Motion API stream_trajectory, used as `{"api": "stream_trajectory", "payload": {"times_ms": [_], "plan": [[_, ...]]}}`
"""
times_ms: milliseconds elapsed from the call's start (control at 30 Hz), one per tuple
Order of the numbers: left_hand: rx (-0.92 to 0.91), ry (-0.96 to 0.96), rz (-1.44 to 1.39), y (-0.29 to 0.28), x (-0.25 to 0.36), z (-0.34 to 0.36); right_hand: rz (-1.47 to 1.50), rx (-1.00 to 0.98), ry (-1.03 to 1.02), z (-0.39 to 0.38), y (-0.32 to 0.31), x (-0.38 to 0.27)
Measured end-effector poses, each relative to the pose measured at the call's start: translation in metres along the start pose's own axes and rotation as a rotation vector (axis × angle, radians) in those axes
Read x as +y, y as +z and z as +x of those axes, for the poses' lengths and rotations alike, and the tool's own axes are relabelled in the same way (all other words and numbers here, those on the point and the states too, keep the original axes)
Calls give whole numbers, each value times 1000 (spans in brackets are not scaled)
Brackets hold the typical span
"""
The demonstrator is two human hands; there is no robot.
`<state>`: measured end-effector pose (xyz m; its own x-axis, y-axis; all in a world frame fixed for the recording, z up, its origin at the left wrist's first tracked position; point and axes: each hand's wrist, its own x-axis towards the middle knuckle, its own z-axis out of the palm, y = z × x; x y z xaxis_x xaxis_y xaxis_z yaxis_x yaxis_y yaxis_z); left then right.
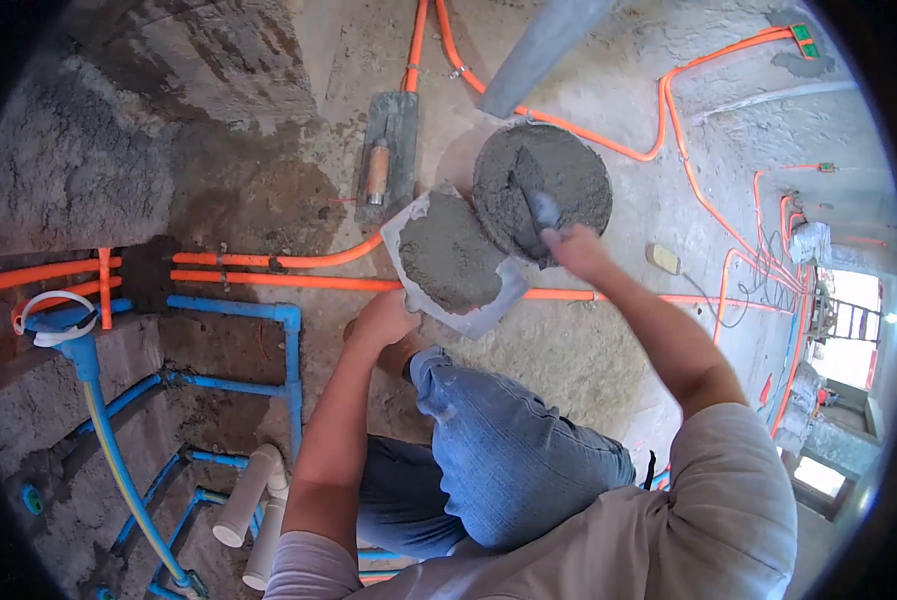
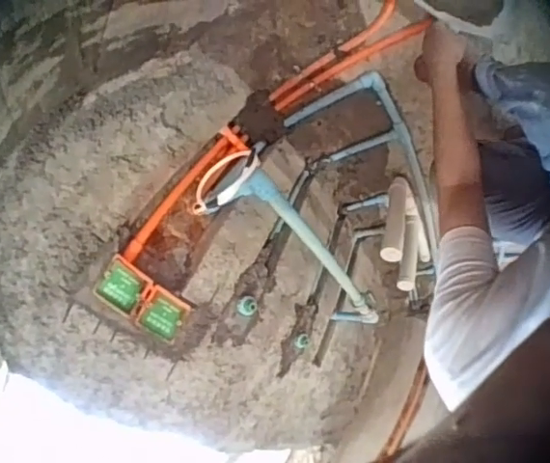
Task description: Applying cement mortar around plumbing pipes and conduits in a wall using a trowel.
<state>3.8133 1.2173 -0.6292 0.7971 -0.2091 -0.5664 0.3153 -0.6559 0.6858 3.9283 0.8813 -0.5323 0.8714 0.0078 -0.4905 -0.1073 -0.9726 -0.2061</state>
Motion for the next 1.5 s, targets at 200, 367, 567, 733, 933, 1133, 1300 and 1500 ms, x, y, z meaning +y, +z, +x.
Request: {"api": "stream_trajectory", "payload": {"times_ms": [200, 367, 567, 733, 933, 1133, 1300, 1500], "plan": [[-4, -21, -78, 21, -25, 14, 568, -19, 7, -37, 30, -23], [-30, 32, 22, -4, -7, -5, 246, 251, -112, -77, 50, -12], [17, 44, -49, 1, -7, -7, 141, 330, -366, -53, 14, 8], [15, 6, -86, 12, -2, -17, -461, 274, -45, 9, -72, -26], [0, 55, -43, 12, 9, -20, -960, 46, -382, 8, -70, -60], [-66, 43, -218, 2, 5, -17, -379, 55, -100, 13, -59, -32], [-40, 20, -23, 3, -10, -13, 627, -233, 274, 0, 5, -43], [-54, 31, -5, 4, 2, -11, 484, -39, 135, -72, 23, -28]]}}
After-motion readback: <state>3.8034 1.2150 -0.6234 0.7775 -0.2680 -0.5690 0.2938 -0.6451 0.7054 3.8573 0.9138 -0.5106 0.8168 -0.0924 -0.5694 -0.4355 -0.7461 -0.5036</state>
